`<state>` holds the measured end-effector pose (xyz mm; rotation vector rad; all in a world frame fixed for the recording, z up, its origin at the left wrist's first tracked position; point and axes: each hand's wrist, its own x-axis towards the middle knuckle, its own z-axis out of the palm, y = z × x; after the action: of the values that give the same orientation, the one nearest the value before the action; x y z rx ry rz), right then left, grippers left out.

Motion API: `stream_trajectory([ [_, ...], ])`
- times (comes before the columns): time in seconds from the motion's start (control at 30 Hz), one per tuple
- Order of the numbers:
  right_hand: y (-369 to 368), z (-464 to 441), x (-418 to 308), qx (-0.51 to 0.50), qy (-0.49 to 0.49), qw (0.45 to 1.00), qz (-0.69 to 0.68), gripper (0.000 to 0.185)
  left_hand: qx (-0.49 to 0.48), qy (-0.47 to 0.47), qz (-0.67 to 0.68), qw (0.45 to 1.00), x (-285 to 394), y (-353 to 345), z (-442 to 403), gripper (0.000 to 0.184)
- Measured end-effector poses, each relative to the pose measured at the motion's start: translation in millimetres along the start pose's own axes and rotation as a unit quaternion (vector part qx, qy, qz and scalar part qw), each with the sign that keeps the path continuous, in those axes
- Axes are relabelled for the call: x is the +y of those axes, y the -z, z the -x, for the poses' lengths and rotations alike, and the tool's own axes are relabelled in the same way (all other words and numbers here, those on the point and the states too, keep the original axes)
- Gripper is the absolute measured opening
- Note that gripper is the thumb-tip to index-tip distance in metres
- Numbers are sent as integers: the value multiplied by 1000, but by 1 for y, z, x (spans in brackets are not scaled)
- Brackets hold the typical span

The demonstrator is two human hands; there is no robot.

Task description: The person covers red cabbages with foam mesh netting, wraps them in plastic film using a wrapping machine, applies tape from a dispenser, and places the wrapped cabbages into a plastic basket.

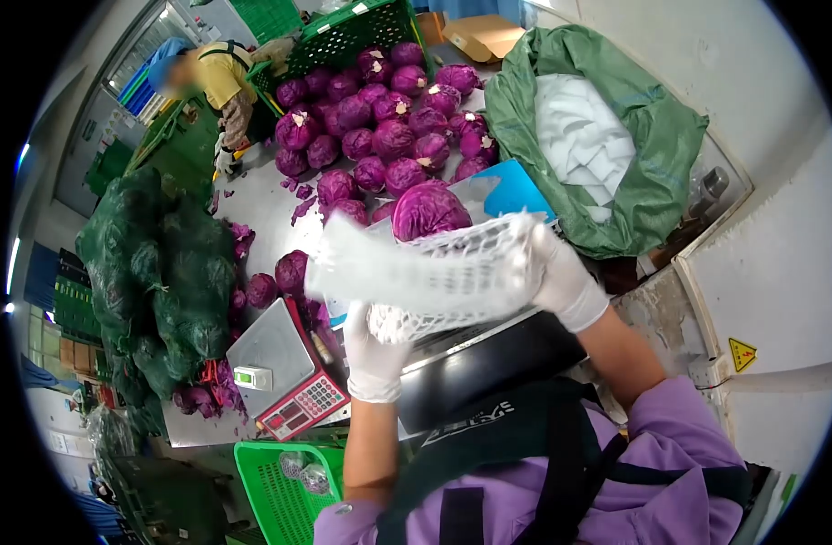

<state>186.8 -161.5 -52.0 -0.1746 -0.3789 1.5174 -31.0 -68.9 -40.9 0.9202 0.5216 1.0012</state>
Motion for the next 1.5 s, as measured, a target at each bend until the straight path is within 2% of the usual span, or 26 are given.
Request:
stream_trajectory([
  [0.07, -9, 7, 14, -64, -57, 987, 132, 49, 23, 103, 245, 964, 0, 17, -5, 55],
  [0.13, -4, 15, 43, -117, -165, 964, 169, 51, -173, -47, 107, 978, 2, 39, -17, 51],
  [0.2, 27, 30, 59, -14, -287, 941, 181, 43, 22, -178, -196, 964, 14, 3, -6, 47],
  [0.23, 48, 29, 61, 32, -270, 940, 208, 37, 21, -178, -195, 964, 26, -13, 0, 47],
  [0.27, 64, 29, 58, 78, -253, 936, 234, 33, 88, -68, -28, 993, 38, -28, 6, 47],
  [0.3, 62, 23, 38, 10, -107, 846, 522, 29, 151, 45, 140, 978, 43, -34, 8, 47],
  [0.33, 72, 15, 26, 132, -117, 907, 383, 30, 151, 46, 140, 977, 38, -29, 9, 47],
  [0.4, 50, -4, -10, 128, -24, 968, 214, 32, -177, 114, 224, 951, 22, -12, 10, 37],
  [0.5, 24, -22, -33, 220, 90, 969, 67, 27, -94, 196, -87, 972, 2, -18, 0, 22],
  [0.53, 15, -27, -37, 269, 109, 952, 93, 29, -30, 218, -143, 965, -22, -3, -11, 21],
  [0.6, 35, -45, -38, 332, 70, 844, 415, 36, 192, 215, -51, 956, -49, 2, -38, 20],
  [0.67, 54, -75, -24, 355, 156, 819, 422, 38, 168, 175, -177, 954, -79, 44, -68, 32],
  [0.73, 97, -107, -23, 274, 323, 681, 597, 38, 154, 97, -102, 978, -85, 47, -95, 59],
  [0.77, 101, -115, -25, 255, 271, 724, 581, 52, -13, 184, -132, 974, -69, 53, -105, 86],
  [0.8, 109, -123, -23, 254, 271, 724, 581, 52, -7, 223, -97, 970, -47, 25, -98, 86],
  [0.87, 120, -143, -15, 236, 31, 899, 368, 71, -29, 225, -39, 973, -38, 7, -101, 80],
  [0.9, 81, -132, -7, 245, -19, 863, 442, 84, -54, 222, -4, 973, -42, 9, -106, 78],
  [1.13, -16, -106, -11, -39, -7, 924, 381, 35, -81, 118, 232, 962, -77, 75, -100, 70],
  [1.17, -22, -100, -12, -56, -35, 932, 357, 34, -153, 158, 317, 923, -80, 93, -93, 69],
  [1.2, -23, -93, -13, -72, -65, 938, 333, 33, -166, 46, 62, 983, -147, 149, -108, 57],
  [1.23, -34, -86, -9, -97, -19, 855, 509, 33, -155, 101, 237, 954, -121, 137, -86, 57],
  [1.27, -52, -72, -13, -41, -175, 900, 397, 30, -143, 106, 264, 948, -110, 132, -77, 56],
  [1.33, -40, -65, -26, -99, -370, 832, 402, 30, -119, 109, 233, 959, -90, 127, -66, 56],
  [1.4, -42, -54, -28, -157, -405, 755, 490, 30, -97, 125, 182, 970, -69, 118, -55, 55],
  [1.43, -57, -58, -32, -148, -407, 714, 550, 35, -90, 140, 155, 974, -58, 111, -48, 55],
  [1.5, -64, -64, -36, -161, -236, 823, 490, 36, -85, 173, 100, 976, -45, 96, -30, 54],
])
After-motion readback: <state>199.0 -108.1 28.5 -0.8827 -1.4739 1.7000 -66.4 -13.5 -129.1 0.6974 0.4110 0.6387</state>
